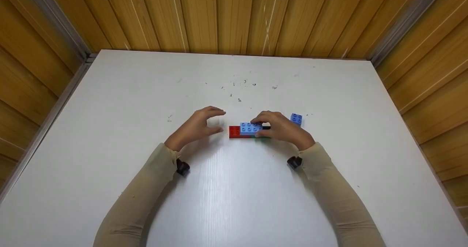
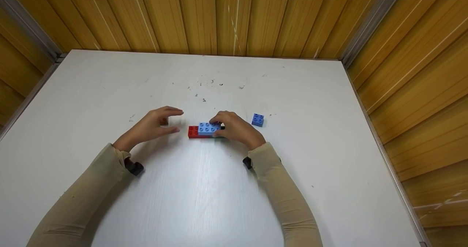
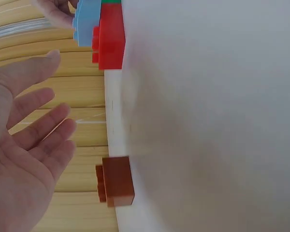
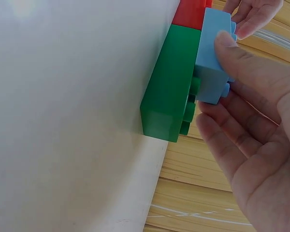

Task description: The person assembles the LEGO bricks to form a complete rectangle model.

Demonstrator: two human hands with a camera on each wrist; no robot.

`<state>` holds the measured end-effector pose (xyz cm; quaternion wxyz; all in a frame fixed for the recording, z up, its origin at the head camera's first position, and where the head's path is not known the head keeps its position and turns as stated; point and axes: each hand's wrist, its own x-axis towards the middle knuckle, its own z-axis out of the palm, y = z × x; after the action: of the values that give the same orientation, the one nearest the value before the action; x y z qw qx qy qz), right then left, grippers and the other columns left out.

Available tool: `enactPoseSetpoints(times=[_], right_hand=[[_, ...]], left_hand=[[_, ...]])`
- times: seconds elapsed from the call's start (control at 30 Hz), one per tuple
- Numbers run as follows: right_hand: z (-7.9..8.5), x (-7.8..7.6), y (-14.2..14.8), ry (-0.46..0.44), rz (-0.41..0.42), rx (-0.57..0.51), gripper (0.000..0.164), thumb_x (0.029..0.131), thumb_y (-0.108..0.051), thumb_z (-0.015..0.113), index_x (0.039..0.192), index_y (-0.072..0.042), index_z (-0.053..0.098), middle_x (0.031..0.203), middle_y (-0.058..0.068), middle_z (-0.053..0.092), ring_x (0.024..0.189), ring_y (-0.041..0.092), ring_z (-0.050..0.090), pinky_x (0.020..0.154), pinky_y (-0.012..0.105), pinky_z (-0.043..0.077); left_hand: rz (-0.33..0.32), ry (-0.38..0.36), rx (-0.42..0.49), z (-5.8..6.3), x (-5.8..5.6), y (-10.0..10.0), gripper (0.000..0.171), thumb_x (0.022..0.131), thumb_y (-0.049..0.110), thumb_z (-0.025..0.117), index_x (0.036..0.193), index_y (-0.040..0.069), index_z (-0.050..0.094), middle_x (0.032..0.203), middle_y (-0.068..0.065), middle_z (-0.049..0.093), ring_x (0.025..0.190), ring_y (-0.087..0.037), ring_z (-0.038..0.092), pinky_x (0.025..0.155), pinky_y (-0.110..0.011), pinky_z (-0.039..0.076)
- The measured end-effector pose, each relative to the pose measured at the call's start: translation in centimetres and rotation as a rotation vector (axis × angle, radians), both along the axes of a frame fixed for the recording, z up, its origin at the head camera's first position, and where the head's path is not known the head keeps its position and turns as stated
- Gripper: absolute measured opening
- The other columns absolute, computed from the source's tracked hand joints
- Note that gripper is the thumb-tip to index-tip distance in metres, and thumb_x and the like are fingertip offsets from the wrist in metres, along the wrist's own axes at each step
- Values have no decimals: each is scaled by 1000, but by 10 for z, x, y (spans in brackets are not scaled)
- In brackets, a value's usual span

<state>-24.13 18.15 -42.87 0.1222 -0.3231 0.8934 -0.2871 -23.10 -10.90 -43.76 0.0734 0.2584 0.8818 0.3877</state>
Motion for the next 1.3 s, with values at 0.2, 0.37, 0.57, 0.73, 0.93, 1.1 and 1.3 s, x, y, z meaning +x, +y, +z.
enactPoseSetpoints(times=[0.2,0.37,0.57,0.73,0.93,1.1,1.3], right_hand=[[0,0,1,17,17,-11,40,84,-19,74,122,-7,65,117,7,65,106,21,59,99,43,47],[-1,-1,2,46,38,-15,39,85,-19,74,121,-6,65,116,8,66,106,22,60,98,42,47],[-2,-1,4,47,45,-49,39,83,-18,75,119,-6,66,114,8,66,106,21,60,98,40,46],[-3,-1,3,39,34,-50,40,83,-18,75,120,-6,66,115,7,66,107,21,60,99,40,46],[-3,-1,2,25,14,-40,40,84,-19,75,121,-7,66,114,7,66,105,20,59,98,41,46],[-3,0,1,2,-5,-37,40,83,-19,75,121,-8,66,112,7,66,101,20,58,96,41,48],[-3,0,1,-4,-17,-38,40,83,-18,75,121,-8,66,111,7,66,100,19,58,96,40,48]], left_hand=[[36,24,11,-1,-2,-16,52,85,11,72,133,2,56,135,-13,54,104,-34,57,91,-43,50],[81,33,-9,-3,-4,-27,51,84,9,72,133,1,56,135,-15,54,123,-32,51,105,-44,43],[130,-34,-38,-5,-7,-37,52,87,13,71,135,2,53,138,-14,50,132,-31,44,109,-44,39],[152,-65,-67,-6,-9,-41,54,86,15,72,135,1,53,138,-14,51,132,-31,44,109,-45,38],[150,-85,-130,-6,-13,-40,54,86,14,72,135,-2,53,134,-19,54,127,-32,49,106,-45,41],[135,-93,-138,-8,-14,-40,48,86,9,71,130,-3,57,126,-19,60,119,-30,54,102,-43,44],[89,-70,-117,-10,-15,-39,24,87,2,67,112,2,68,103,-11,67,100,-24,59,94,-39,47]])
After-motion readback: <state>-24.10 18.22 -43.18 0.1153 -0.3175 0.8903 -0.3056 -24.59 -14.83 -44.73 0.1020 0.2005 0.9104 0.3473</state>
